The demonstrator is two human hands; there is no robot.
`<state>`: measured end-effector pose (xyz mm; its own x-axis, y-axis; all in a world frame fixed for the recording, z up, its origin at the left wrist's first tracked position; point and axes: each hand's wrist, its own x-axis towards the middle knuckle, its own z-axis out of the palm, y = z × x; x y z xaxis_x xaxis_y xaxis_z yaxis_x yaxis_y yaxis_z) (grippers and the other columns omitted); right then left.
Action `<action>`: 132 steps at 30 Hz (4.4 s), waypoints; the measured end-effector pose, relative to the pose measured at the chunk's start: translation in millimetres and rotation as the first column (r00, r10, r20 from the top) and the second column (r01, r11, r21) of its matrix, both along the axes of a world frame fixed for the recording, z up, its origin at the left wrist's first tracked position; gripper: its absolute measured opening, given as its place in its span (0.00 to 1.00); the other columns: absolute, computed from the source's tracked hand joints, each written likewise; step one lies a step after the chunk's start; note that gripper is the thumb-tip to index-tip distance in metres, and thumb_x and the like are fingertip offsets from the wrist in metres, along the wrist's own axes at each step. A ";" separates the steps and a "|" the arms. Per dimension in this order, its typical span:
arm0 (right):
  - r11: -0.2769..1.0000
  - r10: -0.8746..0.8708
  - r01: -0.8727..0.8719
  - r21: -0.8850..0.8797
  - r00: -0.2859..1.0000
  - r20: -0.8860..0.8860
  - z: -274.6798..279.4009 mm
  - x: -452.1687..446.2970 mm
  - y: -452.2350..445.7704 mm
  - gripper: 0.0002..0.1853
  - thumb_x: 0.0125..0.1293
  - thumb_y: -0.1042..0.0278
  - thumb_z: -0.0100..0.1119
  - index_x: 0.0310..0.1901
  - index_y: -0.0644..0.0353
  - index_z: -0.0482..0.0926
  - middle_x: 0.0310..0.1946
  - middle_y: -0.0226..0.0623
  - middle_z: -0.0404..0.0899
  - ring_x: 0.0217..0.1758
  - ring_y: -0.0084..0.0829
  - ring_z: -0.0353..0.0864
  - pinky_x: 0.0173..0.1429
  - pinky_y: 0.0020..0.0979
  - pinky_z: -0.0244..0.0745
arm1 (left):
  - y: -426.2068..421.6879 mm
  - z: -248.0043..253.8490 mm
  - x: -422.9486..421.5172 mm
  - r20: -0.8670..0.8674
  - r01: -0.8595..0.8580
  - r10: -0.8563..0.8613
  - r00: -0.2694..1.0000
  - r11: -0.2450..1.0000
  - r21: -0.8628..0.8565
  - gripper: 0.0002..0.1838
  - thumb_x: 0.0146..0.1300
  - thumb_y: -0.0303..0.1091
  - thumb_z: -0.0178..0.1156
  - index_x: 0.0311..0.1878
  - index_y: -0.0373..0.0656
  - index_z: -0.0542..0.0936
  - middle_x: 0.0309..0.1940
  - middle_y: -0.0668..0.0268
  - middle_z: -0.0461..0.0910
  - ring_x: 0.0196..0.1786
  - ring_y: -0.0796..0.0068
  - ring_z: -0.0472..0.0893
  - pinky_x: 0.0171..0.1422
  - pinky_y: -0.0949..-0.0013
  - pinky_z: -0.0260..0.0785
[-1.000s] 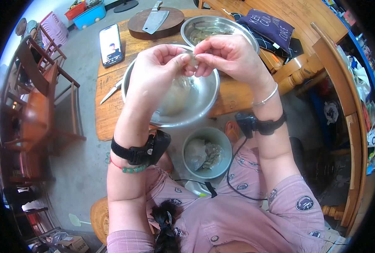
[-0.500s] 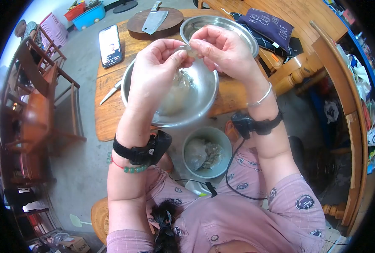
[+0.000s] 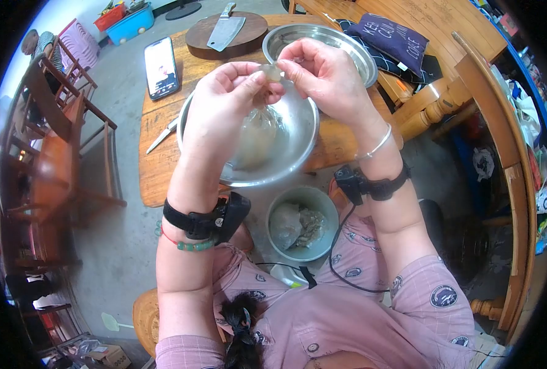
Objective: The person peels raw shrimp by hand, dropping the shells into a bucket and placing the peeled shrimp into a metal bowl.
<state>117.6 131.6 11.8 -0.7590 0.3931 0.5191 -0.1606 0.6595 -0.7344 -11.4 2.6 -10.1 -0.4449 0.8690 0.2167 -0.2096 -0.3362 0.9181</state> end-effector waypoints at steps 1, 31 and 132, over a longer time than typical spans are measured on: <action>1.000 0.000 0.000 0.000 1.000 -0.001 -0.3 -0.3 2.0 0.06 0.69 0.71 0.58 0.42 0.64 0.78 0.27 0.22 0.76 0.25 0.10 0.70 0.27 0.14 0.64 | -1.2 0.5 -1.9 0.048 0.028 -0.029 0.998 1.000 0.012 0.13 0.68 0.26 0.57 0.51 0.29 0.72 0.37 0.57 0.83 0.40 0.72 0.83 0.48 0.71 0.78; 0.792 0.291 -0.562 0.237 0.689 0.664 -16.1 111.7 -41.7 0.09 0.51 0.79 0.61 0.34 0.66 0.72 0.33 0.46 0.76 0.42 0.52 0.76 0.45 0.44 0.73 | 0.3 5.5 3.3 0.000 -0.031 0.031 1.000 0.999 -0.028 0.10 0.67 0.31 0.60 0.47 0.36 0.78 0.34 0.65 0.81 0.36 0.75 0.80 0.46 0.68 0.74; 0.934 -0.023 -0.013 -0.357 0.995 -0.095 24.4 28.6 -7.8 0.12 0.63 0.72 0.64 0.46 0.66 0.77 0.30 0.27 0.81 0.28 0.12 0.78 0.27 0.15 0.69 | 20.2 36.8 40.7 -0.084 -0.078 0.083 0.993 0.995 0.062 0.10 0.69 0.29 0.57 0.47 0.31 0.76 0.35 0.62 0.82 0.33 0.73 0.82 0.41 0.73 0.76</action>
<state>146.2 123.8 36.2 -0.7102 0.5695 0.4139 -0.2390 0.3579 -0.9027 29.3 22.8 26.7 -0.4903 0.8157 0.3071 -0.1003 -0.4028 0.9098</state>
